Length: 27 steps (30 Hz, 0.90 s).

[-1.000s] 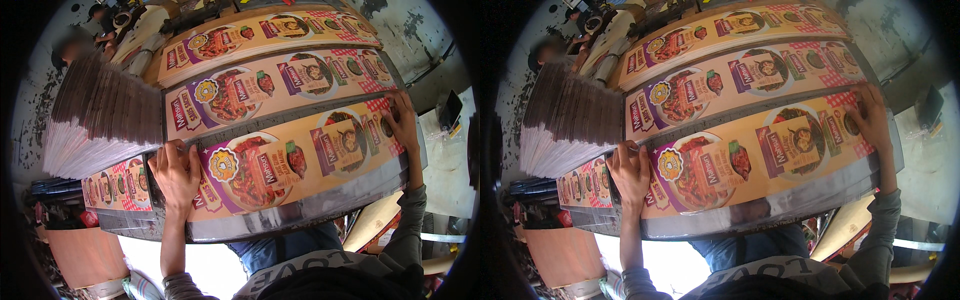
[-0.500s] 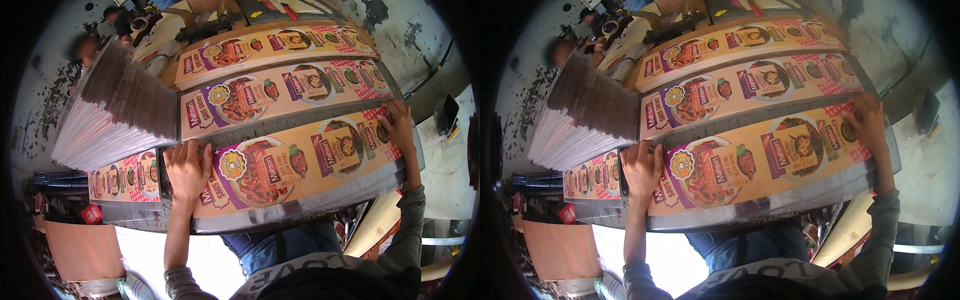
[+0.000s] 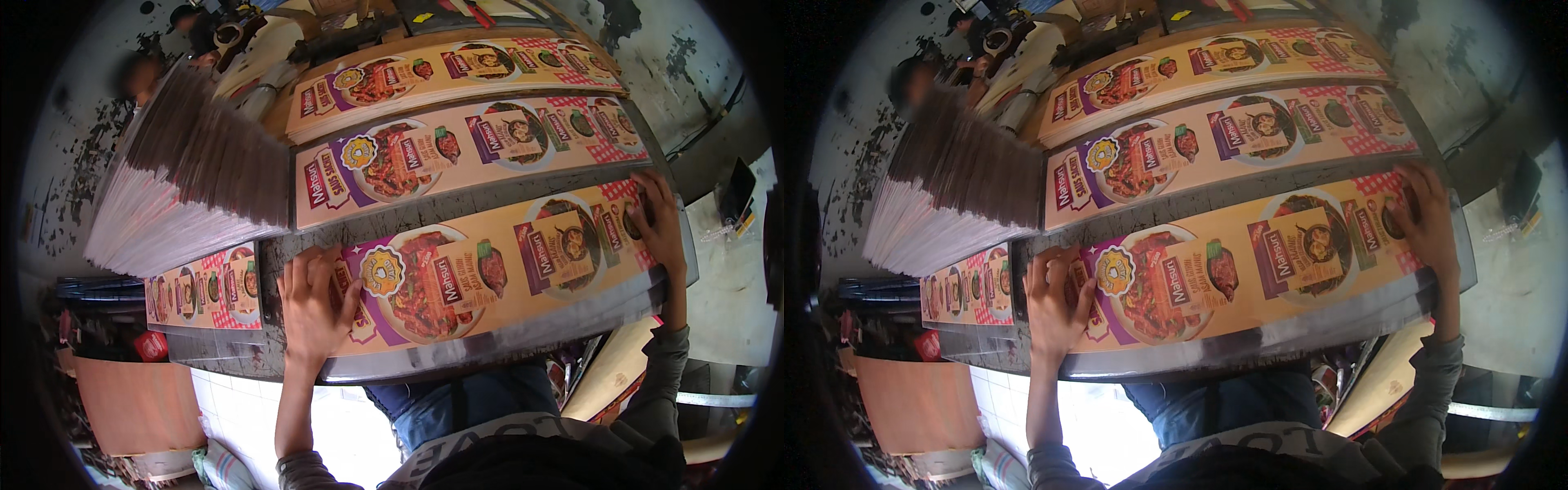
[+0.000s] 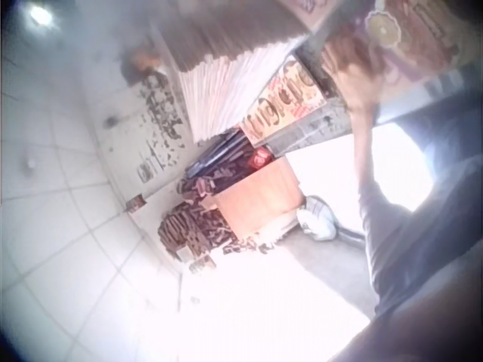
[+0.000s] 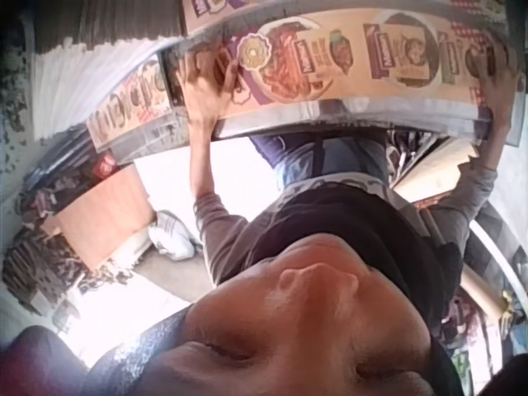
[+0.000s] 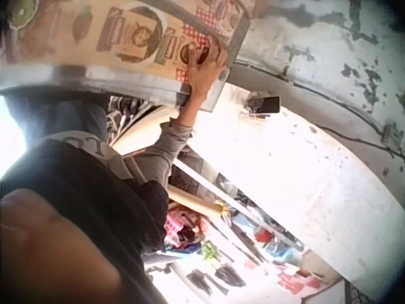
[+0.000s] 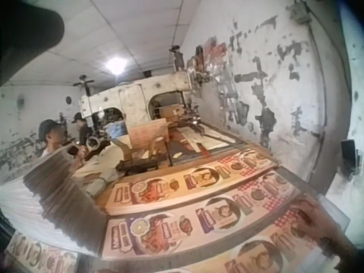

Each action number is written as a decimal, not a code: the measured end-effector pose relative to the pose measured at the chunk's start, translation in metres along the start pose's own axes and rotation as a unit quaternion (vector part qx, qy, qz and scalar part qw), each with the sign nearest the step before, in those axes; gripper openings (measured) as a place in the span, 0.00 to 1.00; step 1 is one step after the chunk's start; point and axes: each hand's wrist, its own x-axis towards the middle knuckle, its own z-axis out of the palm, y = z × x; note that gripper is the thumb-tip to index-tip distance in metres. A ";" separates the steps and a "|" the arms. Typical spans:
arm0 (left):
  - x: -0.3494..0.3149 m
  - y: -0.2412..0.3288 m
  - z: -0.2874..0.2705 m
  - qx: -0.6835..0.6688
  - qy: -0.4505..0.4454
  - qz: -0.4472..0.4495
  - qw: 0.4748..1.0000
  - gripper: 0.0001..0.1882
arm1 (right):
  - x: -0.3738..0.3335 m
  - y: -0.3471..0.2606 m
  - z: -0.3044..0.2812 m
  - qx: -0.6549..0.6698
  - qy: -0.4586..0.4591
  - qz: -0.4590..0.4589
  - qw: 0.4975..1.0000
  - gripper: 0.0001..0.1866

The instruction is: The person inserts printed paper strips into clear plastic sleeves one by one by hand.

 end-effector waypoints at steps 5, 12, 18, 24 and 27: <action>-0.001 0.001 0.001 0.036 0.006 -0.001 0.999 0.24 | -0.001 0.001 0.002 0.026 0.002 0.026 0.999 0.24; -0.002 -0.003 0.005 0.040 0.008 -0.003 0.999 0.27 | -0.003 0.003 0.002 0.036 0.006 0.029 0.999 0.25; -0.005 -0.009 0.007 0.023 0.014 -0.003 1.000 0.24 | -0.003 0.001 0.001 0.024 0.003 0.056 0.998 0.25; -0.001 -0.002 0.004 0.013 0.012 -0.017 1.000 0.17 | -0.003 0.004 0.000 -0.018 -0.001 0.036 0.999 0.25; -0.003 -0.006 0.007 0.020 0.018 0.001 1.000 0.21 | -0.002 0.004 0.000 -0.015 -0.007 0.048 0.999 0.24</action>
